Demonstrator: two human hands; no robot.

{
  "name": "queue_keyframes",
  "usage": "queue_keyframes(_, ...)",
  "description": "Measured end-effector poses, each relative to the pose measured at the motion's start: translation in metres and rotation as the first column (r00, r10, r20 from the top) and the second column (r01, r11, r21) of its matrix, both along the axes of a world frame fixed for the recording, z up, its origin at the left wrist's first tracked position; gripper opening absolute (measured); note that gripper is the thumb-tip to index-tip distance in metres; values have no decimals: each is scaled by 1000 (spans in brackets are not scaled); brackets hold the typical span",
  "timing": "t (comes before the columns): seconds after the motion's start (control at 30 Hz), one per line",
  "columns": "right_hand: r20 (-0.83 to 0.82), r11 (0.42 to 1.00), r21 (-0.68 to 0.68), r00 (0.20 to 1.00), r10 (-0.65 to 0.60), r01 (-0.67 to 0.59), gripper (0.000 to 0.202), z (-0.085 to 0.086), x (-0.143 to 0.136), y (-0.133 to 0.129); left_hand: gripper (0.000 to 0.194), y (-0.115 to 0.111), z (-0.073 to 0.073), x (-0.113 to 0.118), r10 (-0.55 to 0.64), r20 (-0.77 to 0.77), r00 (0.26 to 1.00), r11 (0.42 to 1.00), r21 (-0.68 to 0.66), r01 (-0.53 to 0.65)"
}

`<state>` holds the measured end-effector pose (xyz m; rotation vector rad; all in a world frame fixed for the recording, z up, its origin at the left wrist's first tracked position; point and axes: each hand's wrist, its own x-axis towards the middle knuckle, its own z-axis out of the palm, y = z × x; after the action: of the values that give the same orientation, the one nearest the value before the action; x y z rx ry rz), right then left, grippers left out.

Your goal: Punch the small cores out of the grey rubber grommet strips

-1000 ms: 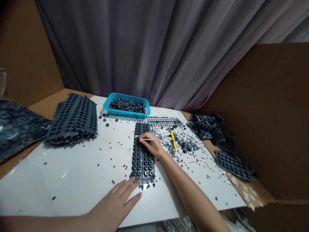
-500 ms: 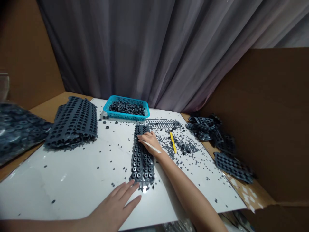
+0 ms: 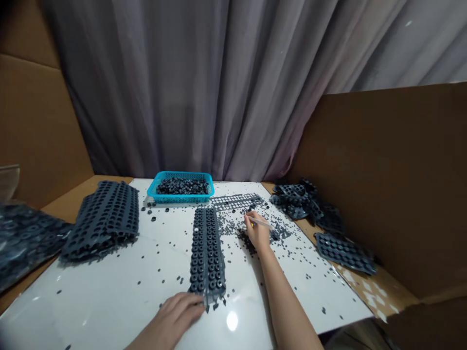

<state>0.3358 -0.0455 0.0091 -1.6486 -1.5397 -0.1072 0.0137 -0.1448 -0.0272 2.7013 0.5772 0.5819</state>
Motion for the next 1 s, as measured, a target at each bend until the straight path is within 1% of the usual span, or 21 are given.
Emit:
queue_keyframes(0.07,-96,998,19,994,-53,55,27,2,5,-2,48,6,11,4,41,8,999,996,-76,-40)
queue_keyframes(0.13,-176,997,24,982,-70,76,28,4,7,-2,45,12,22,10,107,12,994,991,-82,-105)
queue_keyframes(0.2,-241,998,24,969,-47,54,32,6,7,-1,37,19,32,20,146,-22,989,987,-70,-147)
queue_keyframes(0.27,-294,1000,25,956,3,5,36,10,6,-2,29,26,41,33,155,-71,985,985,-66,-160)
queue_keyframes(0.3,-315,999,25,948,38,-31,37,13,6,-4,27,29,46,40,151,-76,986,985,-72,-157)
queue_keyframes(0.37,-345,992,22,931,122,-122,36,24,3,-12,24,36,59,56,140,-20,990,986,-93,-142)
queue_keyframes(0.43,-368,962,6,894,255,-272,36,38,-2,-26,21,42,75,75,131,80,988,987,-108,-122)
queue_keyframes(0.47,-375,930,-10,863,338,-368,37,47,-5,-36,20,44,84,84,131,123,984,987,-106,-118)
queue_keyframes(0.5,-382,853,-44,798,466,-520,41,56,-8,-47,20,47,92,94,131,163,978,988,-104,-115)
queue_keyframes(0.53,-362,787,-82,754,548,-611,45,64,-10,-58,19,49,100,103,134,195,972,988,-102,-116)
queue_keyframes(0.57,-308,778,-119,768,561,-616,41,73,-11,-68,18,51,106,111,143,228,963,987,-105,-122)
queue_keyframes(0.6,-246,791,-157,799,549,-591,30,80,-12,-76,17,54,110,117,159,260,953,985,-114,-133)
queue_keyframes(0.63,-183,817,-181,835,519,-548,21,87,-11,-82,17,57,112,121,179,287,941,981,-127,-148)
queue_keyframes(0.67,-122,849,-184,869,480,-495,18,93,-9,-86,19,61,111,123,201,307,930,976,-144,-163)
queue_keyframes(0.7,-73,876,-172,892,446,-452,19,99,-6,-88,27,65,107,122,224,318,921,970,-163,-179)
queue_keyframes(0.77,-8,909,-120,916,400,-398,19,109,1,-86,59,77,93,116,260,305,916,958,-204,-204)
queue_keyframes(0.8,10,916,-98,920,391,-389,17,114,5,-82,71,84,84,112,276,284,918,950,-227,-215)
queue_keyframes(0.83,23,920,-86,922,387,-383,16,119,9,-78,70,91,75,107,289,259,922,941,-253,-224)
queue_keyframes(0.93,52,926,-73,926,374,-370,18,135,20,-62,36,111,54,95,305,204,930,912,-342,-225)
queue_keyframes(0.97,60,934,-50,933,356,-353,19,141,23,-57,31,115,50,93,290,192,938,906,-371,-204)
queue_keyframes(1.0,60,945,-9,943,327,-327,22,147,26,-51,30,118,47,93,270,181,946,900,-396,-181)
